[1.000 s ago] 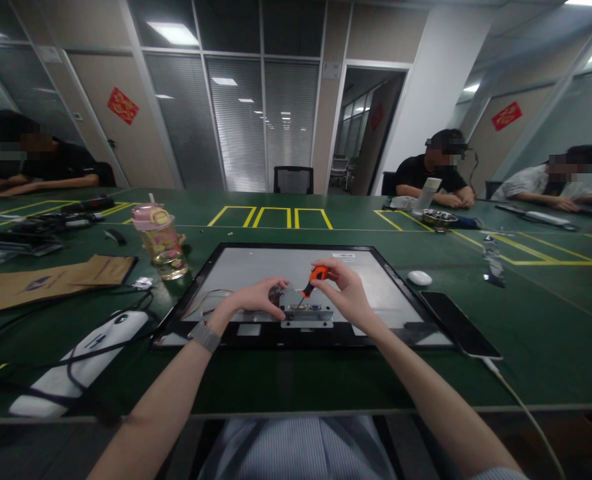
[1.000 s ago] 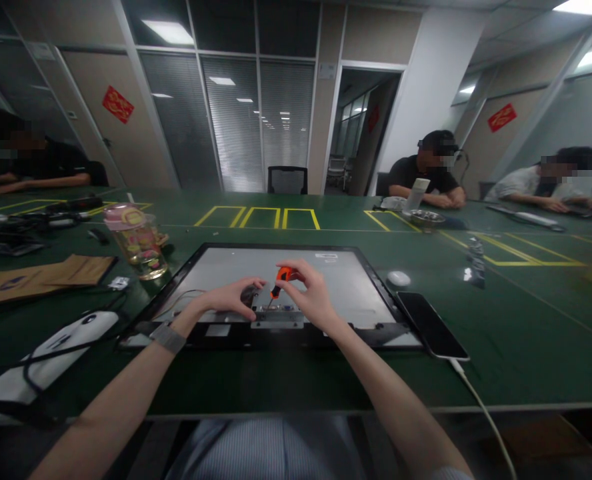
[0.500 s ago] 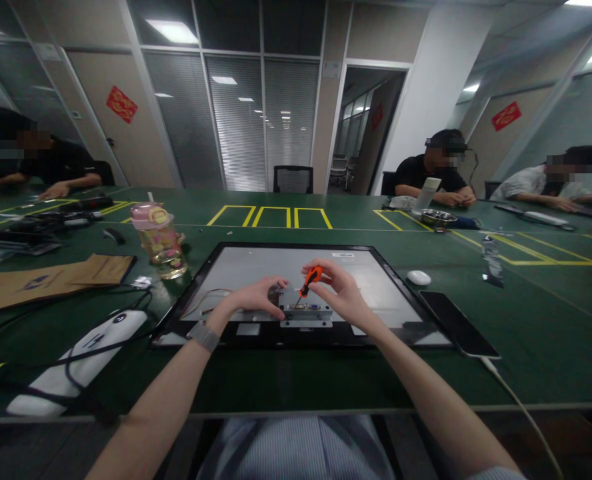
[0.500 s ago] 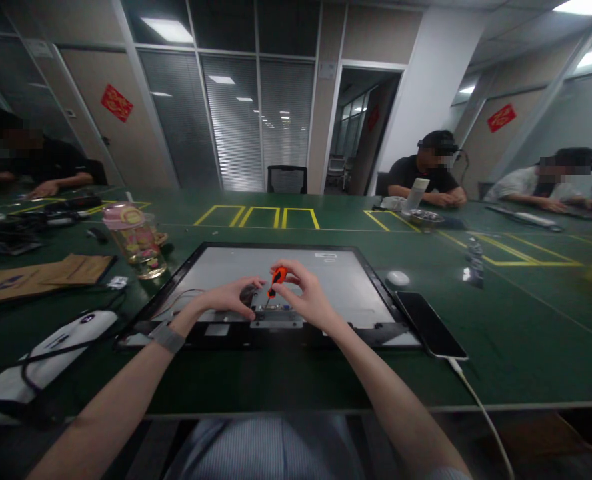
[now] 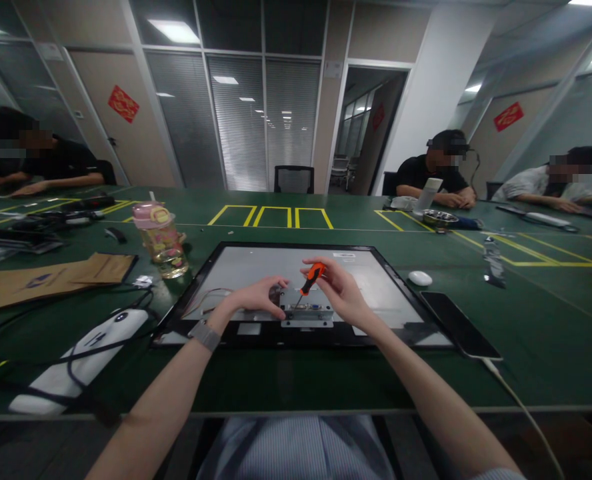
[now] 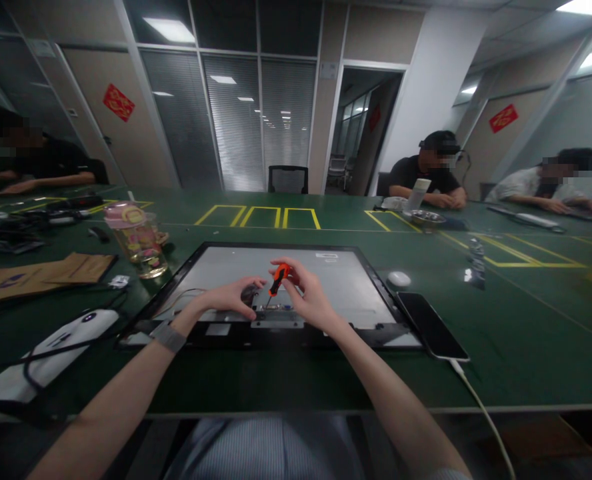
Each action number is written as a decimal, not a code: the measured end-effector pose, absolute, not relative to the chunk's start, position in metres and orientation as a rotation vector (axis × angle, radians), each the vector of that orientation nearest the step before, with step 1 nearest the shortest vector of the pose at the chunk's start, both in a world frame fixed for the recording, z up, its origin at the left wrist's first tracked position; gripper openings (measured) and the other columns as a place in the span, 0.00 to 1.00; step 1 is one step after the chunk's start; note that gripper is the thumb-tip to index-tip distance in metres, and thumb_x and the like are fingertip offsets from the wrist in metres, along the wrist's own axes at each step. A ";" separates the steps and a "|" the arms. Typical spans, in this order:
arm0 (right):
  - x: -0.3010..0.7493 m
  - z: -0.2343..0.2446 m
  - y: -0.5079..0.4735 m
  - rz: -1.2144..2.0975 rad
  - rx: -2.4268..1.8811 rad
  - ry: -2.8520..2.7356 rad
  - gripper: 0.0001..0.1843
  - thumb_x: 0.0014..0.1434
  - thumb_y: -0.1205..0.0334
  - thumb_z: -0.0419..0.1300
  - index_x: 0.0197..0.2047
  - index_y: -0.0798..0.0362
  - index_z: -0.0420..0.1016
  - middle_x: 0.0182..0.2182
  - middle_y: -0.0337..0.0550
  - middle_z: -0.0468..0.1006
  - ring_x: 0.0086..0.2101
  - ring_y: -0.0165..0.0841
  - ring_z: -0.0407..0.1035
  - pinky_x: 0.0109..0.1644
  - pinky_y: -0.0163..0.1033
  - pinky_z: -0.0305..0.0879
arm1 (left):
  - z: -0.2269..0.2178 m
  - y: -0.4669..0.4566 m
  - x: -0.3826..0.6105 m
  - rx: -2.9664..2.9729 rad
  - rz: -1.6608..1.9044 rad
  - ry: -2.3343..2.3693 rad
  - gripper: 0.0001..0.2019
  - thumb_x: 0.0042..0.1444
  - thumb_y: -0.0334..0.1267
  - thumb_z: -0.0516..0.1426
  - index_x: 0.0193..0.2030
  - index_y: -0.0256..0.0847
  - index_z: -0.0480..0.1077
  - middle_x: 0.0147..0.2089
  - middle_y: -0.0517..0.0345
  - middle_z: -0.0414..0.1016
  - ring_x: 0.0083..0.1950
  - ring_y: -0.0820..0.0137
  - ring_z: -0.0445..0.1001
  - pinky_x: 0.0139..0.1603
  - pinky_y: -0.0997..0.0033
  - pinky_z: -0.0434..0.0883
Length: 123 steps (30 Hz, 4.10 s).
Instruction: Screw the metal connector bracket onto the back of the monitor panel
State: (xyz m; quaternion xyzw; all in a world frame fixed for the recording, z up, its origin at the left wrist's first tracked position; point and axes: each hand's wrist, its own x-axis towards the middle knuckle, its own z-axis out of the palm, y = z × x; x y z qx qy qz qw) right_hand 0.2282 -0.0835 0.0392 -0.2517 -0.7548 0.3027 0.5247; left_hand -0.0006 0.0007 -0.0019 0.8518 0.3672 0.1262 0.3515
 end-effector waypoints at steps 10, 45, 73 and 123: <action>0.233 0.036 -0.075 0.535 -0.734 -1.757 0.16 0.58 0.63 0.60 0.50 0.46 0.71 0.42 0.44 0.72 0.39 0.33 0.71 0.47 0.43 0.72 | -0.004 0.002 0.000 2.190 0.338 0.916 0.34 0.34 0.47 0.69 0.49 0.45 0.63 0.63 0.51 0.59 0.63 0.54 0.58 0.62 0.54 0.57; 0.236 0.040 -0.077 0.355 -0.776 -1.461 0.21 0.60 0.64 0.55 0.57 0.46 0.61 0.42 0.43 0.70 0.34 0.32 0.72 0.42 0.44 0.72 | -0.006 0.003 -0.001 2.180 0.332 0.932 0.36 0.33 0.49 0.69 0.50 0.43 0.63 0.63 0.49 0.58 0.63 0.54 0.59 0.62 0.55 0.58; 0.232 0.032 -0.075 -0.035 -0.905 -1.573 0.15 0.57 0.64 0.59 0.49 0.47 0.69 0.36 0.42 0.68 0.32 0.31 0.65 0.36 0.40 0.67 | -0.003 0.002 0.000 2.176 0.314 0.943 0.36 0.33 0.48 0.69 0.50 0.44 0.63 0.64 0.49 0.57 0.65 0.54 0.56 0.64 0.52 0.54; 0.230 0.049 -0.077 1.113 -0.434 -1.310 0.10 0.61 0.55 0.55 0.31 0.50 0.64 0.23 0.32 0.63 0.24 0.26 0.57 0.38 0.37 0.62 | -0.001 0.002 -0.001 2.197 0.294 0.940 0.35 0.34 0.48 0.69 0.50 0.44 0.63 0.64 0.51 0.58 0.64 0.55 0.58 0.63 0.55 0.55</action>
